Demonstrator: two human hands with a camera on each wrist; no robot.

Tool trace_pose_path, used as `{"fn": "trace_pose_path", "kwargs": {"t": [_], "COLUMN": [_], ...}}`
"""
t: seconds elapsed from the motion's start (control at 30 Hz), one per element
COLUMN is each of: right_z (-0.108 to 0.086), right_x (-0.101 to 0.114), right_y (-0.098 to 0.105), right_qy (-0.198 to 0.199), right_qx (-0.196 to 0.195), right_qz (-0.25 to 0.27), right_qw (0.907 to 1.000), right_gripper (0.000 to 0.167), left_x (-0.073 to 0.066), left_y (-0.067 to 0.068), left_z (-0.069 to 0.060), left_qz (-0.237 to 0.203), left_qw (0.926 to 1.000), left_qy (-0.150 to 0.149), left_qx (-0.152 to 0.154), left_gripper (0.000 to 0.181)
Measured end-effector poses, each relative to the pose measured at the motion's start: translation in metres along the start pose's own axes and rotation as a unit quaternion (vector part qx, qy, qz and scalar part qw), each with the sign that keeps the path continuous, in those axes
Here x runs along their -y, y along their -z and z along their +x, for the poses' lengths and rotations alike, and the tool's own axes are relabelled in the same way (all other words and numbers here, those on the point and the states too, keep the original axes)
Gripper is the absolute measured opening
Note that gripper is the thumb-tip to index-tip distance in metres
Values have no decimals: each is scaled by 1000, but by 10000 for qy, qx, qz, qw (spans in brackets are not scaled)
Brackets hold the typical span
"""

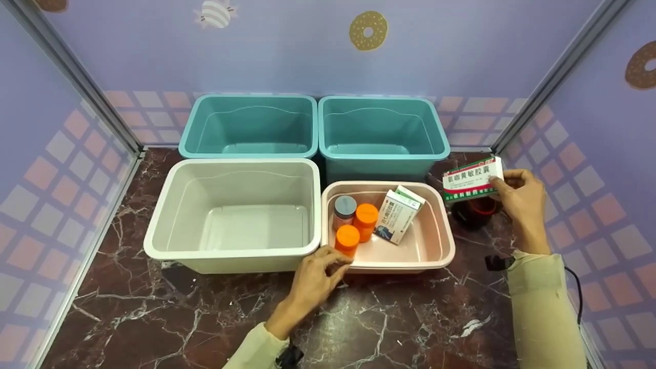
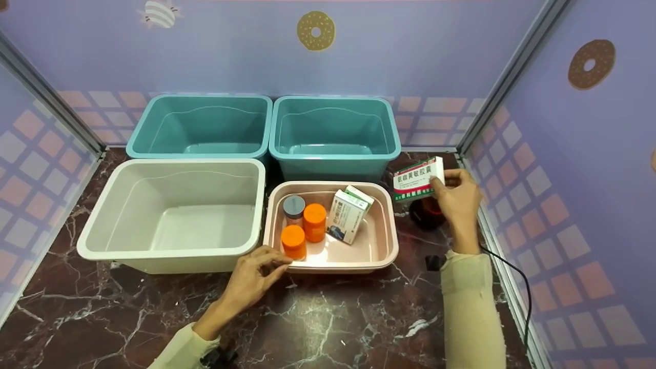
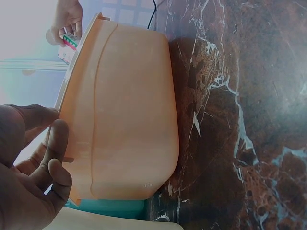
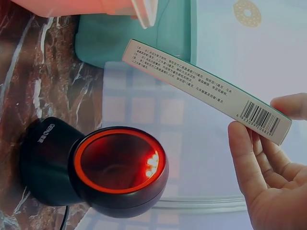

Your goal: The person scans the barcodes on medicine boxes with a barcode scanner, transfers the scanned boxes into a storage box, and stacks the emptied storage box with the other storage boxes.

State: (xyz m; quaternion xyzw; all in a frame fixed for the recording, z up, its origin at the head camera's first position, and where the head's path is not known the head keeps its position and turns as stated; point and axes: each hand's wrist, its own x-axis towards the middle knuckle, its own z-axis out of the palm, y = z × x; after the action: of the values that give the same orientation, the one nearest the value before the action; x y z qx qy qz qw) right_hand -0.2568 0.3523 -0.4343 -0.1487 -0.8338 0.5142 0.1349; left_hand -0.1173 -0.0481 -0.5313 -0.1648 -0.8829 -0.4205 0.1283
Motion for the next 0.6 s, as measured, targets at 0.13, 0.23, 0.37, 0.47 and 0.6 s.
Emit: {"fn": "trace_pose_path", "kwargs": {"t": [0.13, 0.23, 0.37, 0.47, 0.6], "right_z": [1, 2, 5, 6, 7], "right_x": [5, 7, 12, 17, 24], "right_y": [-2, -3, -5, -6, -7], "right_qy": [61, 136, 221, 280, 395], "right_qx": [-51, -93, -156, -215, -336], "right_qz": [7, -39, -27, -43, -110], "right_qw": [10000, 9999, 9996, 9994, 9986], "right_gripper": [18, 18, 17, 18, 21], "left_x": [0, 0, 0, 0, -1], "left_y": [0, 0, 0, 0, 0], "left_z": [0, 0, 0, 0, 1], "left_qz": [-11, 7, 31, 56, 10], "left_qw": [10000, 10000, 10000, 10000, 9999], "left_qy": [-9, 18, 40, 52, 115], "left_qx": [10, 7, -2, 16, 81], "left_gripper": [12, 11, 11, 11, 12]}}
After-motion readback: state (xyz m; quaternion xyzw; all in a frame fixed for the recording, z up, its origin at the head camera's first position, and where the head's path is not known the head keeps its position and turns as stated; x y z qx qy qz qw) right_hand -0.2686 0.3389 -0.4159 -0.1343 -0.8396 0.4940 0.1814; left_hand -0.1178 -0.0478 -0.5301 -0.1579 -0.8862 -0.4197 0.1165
